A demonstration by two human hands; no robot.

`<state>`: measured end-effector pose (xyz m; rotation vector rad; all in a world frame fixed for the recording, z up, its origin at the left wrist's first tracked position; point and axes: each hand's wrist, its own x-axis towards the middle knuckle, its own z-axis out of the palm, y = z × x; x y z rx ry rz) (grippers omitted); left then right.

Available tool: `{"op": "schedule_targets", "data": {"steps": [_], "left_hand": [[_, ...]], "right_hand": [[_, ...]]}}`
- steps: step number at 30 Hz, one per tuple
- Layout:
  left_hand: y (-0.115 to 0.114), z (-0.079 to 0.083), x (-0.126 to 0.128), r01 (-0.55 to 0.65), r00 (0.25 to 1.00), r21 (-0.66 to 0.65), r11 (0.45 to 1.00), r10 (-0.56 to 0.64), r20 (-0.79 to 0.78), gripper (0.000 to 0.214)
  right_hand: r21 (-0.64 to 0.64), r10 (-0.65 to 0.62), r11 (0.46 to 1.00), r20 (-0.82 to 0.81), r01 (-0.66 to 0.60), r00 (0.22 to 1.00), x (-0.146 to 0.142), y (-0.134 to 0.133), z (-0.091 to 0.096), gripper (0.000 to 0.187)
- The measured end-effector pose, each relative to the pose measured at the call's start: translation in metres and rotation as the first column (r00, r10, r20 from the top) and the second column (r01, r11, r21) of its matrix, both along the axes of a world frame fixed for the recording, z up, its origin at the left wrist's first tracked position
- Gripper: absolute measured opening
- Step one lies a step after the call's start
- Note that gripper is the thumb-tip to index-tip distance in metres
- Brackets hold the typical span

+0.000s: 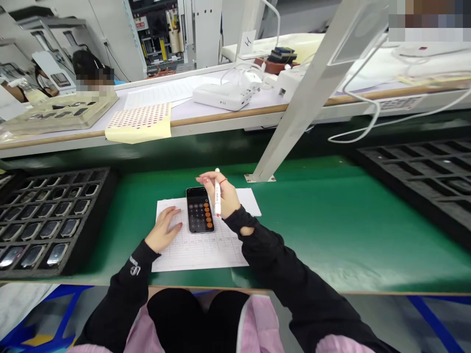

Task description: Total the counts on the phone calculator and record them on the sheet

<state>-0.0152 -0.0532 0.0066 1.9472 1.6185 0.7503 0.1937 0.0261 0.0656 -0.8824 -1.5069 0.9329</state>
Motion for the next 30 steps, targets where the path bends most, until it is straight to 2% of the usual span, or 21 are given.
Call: {"op": "schedule_targets", "data": {"steps": [2,4,7,8,11,14,17,19,23,27,30], "left_hand": [[-0.027,-0.001,0.003,-0.011,0.998,0.023,1.000,0.013,-0.054,0.041],[-0.056,-0.001,0.010,-0.031,0.971,0.127,0.991,0.060,-0.233,0.043],[-0.097,0.001,0.033,-0.111,0.904,0.220,0.969,0.190,-0.383,0.042],[-0.107,0.003,0.045,-0.107,0.895,0.224,0.969,0.192,-0.402,0.041],[-0.125,0.003,0.087,0.057,0.905,0.191,0.980,0.030,-0.424,0.043],[-0.122,-0.001,0.131,0.285,0.869,0.229,0.931,-0.151,-0.471,0.048],[-0.106,-0.005,0.167,0.385,0.827,0.296,0.874,-0.184,-0.531,0.047],[-0.094,-0.005,0.185,0.369,0.854,0.308,0.877,-0.189,-0.485,0.048],[-0.079,-0.002,0.208,0.298,0.915,0.259,0.919,-0.197,-0.353,0.044],[-0.076,0.000,0.213,0.230,0.957,0.162,0.960,-0.193,-0.217,0.033],[-0.074,0.005,0.211,0.155,0.985,0.053,0.986,-0.151,-0.083,0.037]], "right_hand": [[-0.039,0.067,0.997,-0.004,-0.067,0.998,-0.006,0.007,-0.011,0.031],[-0.079,0.106,0.991,0.030,-0.104,0.994,-0.005,0.014,-0.024,0.033],[-0.136,0.098,0.987,0.086,-0.086,0.992,0.006,0.026,-0.039,0.038],[-0.159,0.084,0.985,0.094,-0.068,0.992,0.011,0.030,-0.043,0.040],[-0.270,-0.001,0.963,0.078,0.022,0.997,0.019,0.039,-0.054,0.044],[-0.363,-0.117,0.924,0.043,0.125,0.992,0.020,0.045,-0.063,0.046],[-0.391,-0.136,0.910,0.035,0.139,0.990,0.019,0.048,-0.067,0.044],[-0.406,-0.120,0.905,0.042,0.127,0.992,0.020,0.049,-0.067,0.043],[-0.403,-0.113,0.906,0.058,0.127,0.992,0.023,0.050,-0.066,0.038],[-0.386,-0.116,0.913,0.074,0.136,0.990,0.022,0.049,-0.069,0.031],[-0.373,-0.124,0.917,0.074,0.143,0.990,0.021,0.049,-0.071,0.028]]}}
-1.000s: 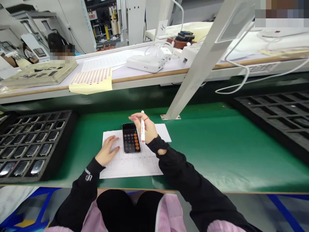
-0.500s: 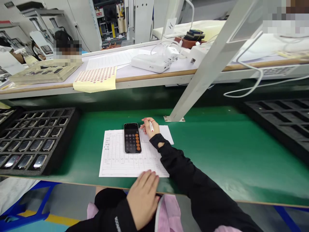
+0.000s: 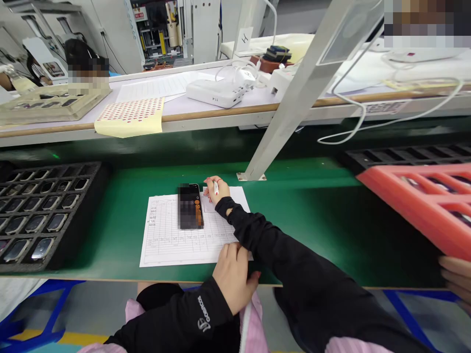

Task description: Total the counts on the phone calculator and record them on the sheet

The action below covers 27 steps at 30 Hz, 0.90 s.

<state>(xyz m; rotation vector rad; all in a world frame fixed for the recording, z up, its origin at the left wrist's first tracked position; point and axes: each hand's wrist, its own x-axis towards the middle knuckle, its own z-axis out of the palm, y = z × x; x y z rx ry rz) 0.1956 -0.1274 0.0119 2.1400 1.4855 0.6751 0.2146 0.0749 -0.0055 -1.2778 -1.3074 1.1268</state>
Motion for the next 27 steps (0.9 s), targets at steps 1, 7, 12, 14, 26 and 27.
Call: {"op": "schedule_targets", "data": {"steps": [1,7,12,14,26,27], "left_hand": [[0.002,0.003,-0.001,-0.016,0.999,-0.045,0.999,0.018,0.033,0.039],[0.011,0.018,-0.008,-0.009,0.999,-0.288,0.958,-0.003,-0.041,0.029],[0.002,0.016,-0.008,0.026,0.997,-0.169,0.985,-0.038,-0.066,0.021],[-0.005,0.015,-0.006,-0.013,0.999,-0.090,0.996,0.009,-0.053,0.017],[-0.020,-0.001,-0.011,0.076,0.994,0.149,0.986,-0.063,-0.089,0.033],[-0.020,-0.001,-0.010,0.085,0.993,0.149,0.985,-0.073,-0.089,0.032]], "right_hand": [[0.006,-0.003,1.000,0.001,0.003,1.000,0.000,0.000,0.000,0.028],[0.032,0.000,0.999,0.014,0.000,1.000,0.002,-0.001,-0.001,0.027],[0.027,-0.004,1.000,0.023,0.003,1.000,0.002,0.000,-0.003,0.026],[0.022,-0.009,1.000,0.024,0.009,1.000,0.002,0.000,-0.003,0.025],[-0.006,-0.021,1.000,-0.025,0.020,0.999,-0.002,-0.002,0.004,0.029],[-0.010,-0.021,1.000,-0.033,0.020,0.999,-0.001,-0.002,0.004,0.029]]}}
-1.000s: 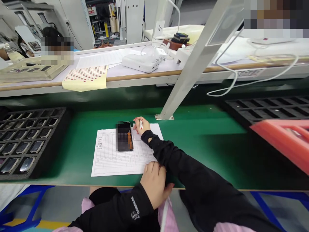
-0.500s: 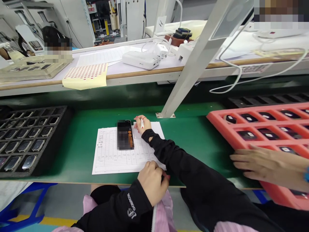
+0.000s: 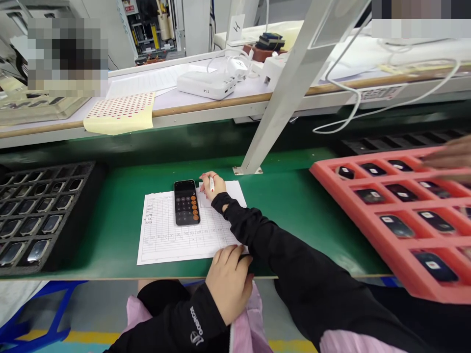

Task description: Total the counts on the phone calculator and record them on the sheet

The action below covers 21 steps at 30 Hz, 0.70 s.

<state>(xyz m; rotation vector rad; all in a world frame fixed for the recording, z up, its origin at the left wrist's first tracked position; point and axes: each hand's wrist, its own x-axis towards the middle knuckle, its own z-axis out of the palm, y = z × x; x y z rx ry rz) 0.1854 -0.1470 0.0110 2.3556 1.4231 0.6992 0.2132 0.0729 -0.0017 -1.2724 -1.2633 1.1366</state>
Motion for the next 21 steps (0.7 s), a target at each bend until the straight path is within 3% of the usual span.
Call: {"op": "schedule_targets", "data": {"steps": [7,13,18,21], "left_hand": [[0.004,0.005,0.007,0.015,1.000,-0.034,0.999,-0.016,-0.018,0.031],[-0.002,-0.004,0.007,0.049,0.999,0.014,0.999,-0.049,-0.022,0.035],[-0.002,-0.013,0.000,0.128,0.987,0.158,0.979,-0.110,-0.119,0.034],[0.000,-0.014,-0.004,0.169,0.975,0.235,0.957,-0.128,-0.182,0.035]], "right_hand": [[-0.032,-0.030,0.999,-0.041,0.028,0.999,0.007,0.009,0.003,0.031],[0.004,0.026,1.000,0.021,-0.026,0.999,0.005,0.002,0.004,0.029],[0.149,0.098,0.981,0.188,-0.127,0.977,0.007,-0.019,-0.001,0.030],[0.312,0.152,0.897,0.448,-0.314,0.881,0.025,-0.028,-0.008,0.032]]}}
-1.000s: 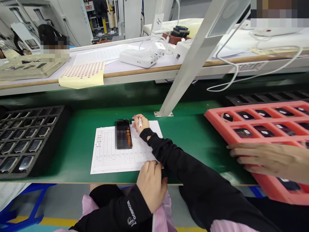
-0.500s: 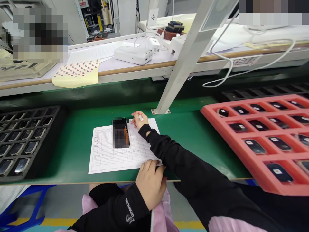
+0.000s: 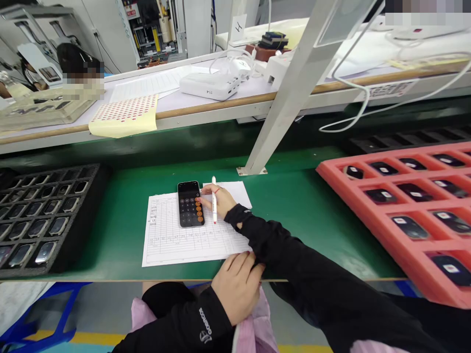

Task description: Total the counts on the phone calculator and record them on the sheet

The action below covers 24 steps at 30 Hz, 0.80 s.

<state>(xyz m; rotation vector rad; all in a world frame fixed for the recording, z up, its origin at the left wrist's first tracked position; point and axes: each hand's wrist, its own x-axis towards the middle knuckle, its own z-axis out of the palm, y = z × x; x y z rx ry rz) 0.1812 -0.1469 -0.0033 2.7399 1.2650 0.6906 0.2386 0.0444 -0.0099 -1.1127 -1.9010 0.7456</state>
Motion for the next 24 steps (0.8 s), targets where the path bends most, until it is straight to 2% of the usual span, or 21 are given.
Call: {"op": "schedule_targets", "data": {"steps": [2,4,8,11,13,15,17,19,22,24], "left_hand": [[0.001,0.001,-0.002,0.004,1.000,-0.004,1.000,-0.004,-0.001,0.036],[0.001,0.003,-0.003,0.003,1.000,-0.043,0.999,-0.003,0.012,0.038],[0.000,0.004,-0.006,0.029,0.995,-0.123,0.992,-0.017,0.095,0.038],[-0.001,0.004,-0.011,0.006,0.969,-0.176,0.984,0.038,0.246,0.036],[0.002,0.007,-0.019,-0.086,0.927,-0.189,0.978,0.148,0.345,0.036],[0.011,0.012,-0.031,-0.262,0.868,-0.167,0.951,0.308,0.390,0.042],[0.027,0.020,-0.043,-0.469,0.789,-0.144,0.872,0.486,0.375,0.057],[0.045,0.026,-0.055,-0.595,0.731,-0.121,0.795,0.597,0.330,0.080],[0.069,0.027,-0.066,-0.628,0.734,-0.144,0.765,0.644,0.216,0.099],[0.079,0.026,-0.070,-0.641,0.729,-0.180,0.746,0.665,0.161,0.099]], "right_hand": [[0.134,0.084,0.984,0.217,-0.115,0.973,0.018,-0.002,-0.005,0.036],[0.195,0.095,0.964,0.374,-0.178,0.922,0.038,-0.002,-0.010,0.040],[0.246,-0.010,0.959,0.524,-0.140,0.852,0.065,0.004,-0.015,0.044],[0.296,-0.079,0.945,0.618,-0.138,0.782,0.069,0.007,-0.015,0.040],[0.328,-0.145,0.939,0.645,-0.101,0.750,0.066,0.007,-0.015,0.033],[0.355,-0.230,0.935,0.635,-0.014,0.737,0.062,0.006,-0.015,0.030],[0.374,-0.302,0.925,0.610,0.071,0.733,0.059,0.005,-0.017,0.032],[0.386,-0.341,0.915,0.583,0.118,0.737,0.058,0.004,-0.019,0.034],[0.401,-0.378,0.902,0.546,0.163,0.748,0.058,0.002,-0.021,0.034],[0.406,-0.390,0.896,0.528,0.178,0.755,0.059,0.002,-0.021,0.033]]}}
